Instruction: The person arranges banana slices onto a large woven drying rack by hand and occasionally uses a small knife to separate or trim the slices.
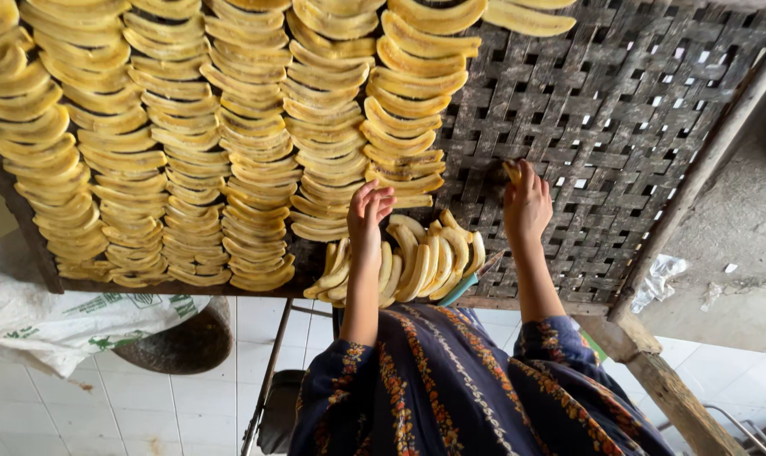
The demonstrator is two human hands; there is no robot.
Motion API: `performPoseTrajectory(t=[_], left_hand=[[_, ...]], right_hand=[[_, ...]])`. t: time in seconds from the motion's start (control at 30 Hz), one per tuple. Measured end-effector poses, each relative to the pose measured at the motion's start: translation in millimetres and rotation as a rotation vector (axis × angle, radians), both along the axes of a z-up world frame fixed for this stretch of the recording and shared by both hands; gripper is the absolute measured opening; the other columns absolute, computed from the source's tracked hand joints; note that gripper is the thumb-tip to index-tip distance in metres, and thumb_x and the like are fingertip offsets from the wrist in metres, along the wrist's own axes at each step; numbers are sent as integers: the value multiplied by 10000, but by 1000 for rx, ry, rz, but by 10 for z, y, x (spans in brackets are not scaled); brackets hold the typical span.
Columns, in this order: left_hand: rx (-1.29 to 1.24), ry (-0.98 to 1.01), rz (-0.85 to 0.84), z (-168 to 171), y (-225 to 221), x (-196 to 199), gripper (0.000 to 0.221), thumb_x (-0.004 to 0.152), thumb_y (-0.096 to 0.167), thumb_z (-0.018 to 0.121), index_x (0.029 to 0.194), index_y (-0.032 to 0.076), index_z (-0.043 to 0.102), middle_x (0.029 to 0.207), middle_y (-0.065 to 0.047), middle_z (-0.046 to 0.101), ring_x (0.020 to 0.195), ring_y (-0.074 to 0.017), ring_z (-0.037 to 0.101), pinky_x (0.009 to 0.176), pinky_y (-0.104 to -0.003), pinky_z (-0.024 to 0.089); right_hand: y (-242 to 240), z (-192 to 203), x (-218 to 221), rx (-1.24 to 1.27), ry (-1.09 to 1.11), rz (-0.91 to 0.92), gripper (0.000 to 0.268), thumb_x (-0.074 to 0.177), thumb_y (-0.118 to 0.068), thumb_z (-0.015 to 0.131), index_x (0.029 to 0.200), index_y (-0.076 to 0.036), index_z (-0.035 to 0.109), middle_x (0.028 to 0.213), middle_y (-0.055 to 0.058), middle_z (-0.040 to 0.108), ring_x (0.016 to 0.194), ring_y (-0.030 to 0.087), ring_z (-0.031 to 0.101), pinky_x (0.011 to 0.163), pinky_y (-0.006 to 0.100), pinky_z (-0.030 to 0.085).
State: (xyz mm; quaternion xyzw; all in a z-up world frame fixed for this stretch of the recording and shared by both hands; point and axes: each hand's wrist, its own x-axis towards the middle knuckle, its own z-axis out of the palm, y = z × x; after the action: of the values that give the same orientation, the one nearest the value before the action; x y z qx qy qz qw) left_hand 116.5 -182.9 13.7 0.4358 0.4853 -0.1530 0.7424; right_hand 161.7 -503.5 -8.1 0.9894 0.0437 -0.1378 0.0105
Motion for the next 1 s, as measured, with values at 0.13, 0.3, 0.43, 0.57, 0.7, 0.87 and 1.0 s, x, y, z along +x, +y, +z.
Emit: performPoseTrajectory(t=[0.13,0.3,0.43,0.57,0.7,0.87,1.0], left_hand=[[160,-33,-186,9,103,-218,369,1054,309,556,1307,47,615,1146,-86,720,959,-187,670,884,-327,533],[532,193,-1035,276,198,-628,254,1058,309,619,1188,95,658,1143,-76,725,1040,-203,689,928,-331,553],[790,56,-1351,493,-27,-861,410,918,262,717,1249,45,608,1261,-167,632,1177,-309,605,984,-437,512],[1018,-64,-1249,718,-147,-928,614,785,223,737,1345,28,576,1350,-234,549,1245,-393,530,946,-481,485],[945,-193,-1145,765,-86,-934,504,873,151,709,1342,45,560,1305,-178,571,1237,-380,551,1001,-475,477],[643,-209,-882,602,-82,-1004,373,972,208,640,1310,69,568,1213,-119,616,1115,-308,611,958,-425,511],[33,-177,-576,348,-152,-1025,411,1046,334,593,1314,23,583,1116,-124,648,1005,-241,628,864,-371,526]], right_hand=[[-249,82,22,-136,188,-287,299,1049,-120,608,1338,-198,615,1133,90,738,794,216,697,520,320,577],[-95,619,-110,-314,-73,-35,365,878,-270,659,1186,-76,692,876,165,699,665,175,647,441,191,541],[872,988,-656,47,1110,-164,373,1066,-402,441,1285,-202,667,735,69,687,502,177,622,384,296,467],[1747,1255,-1113,-28,615,-70,660,898,-567,659,1218,5,585,978,117,680,743,208,690,426,312,528],[1955,1223,-1388,34,364,-77,476,828,-359,723,1168,-54,592,1030,102,662,969,257,667,662,371,570],[1728,1040,-1445,468,410,-341,279,886,-134,704,1123,-7,630,978,142,676,891,296,638,738,365,531],[1574,941,-1270,950,661,-622,68,1002,-45,671,999,16,640,843,126,625,746,169,559,655,303,482]])
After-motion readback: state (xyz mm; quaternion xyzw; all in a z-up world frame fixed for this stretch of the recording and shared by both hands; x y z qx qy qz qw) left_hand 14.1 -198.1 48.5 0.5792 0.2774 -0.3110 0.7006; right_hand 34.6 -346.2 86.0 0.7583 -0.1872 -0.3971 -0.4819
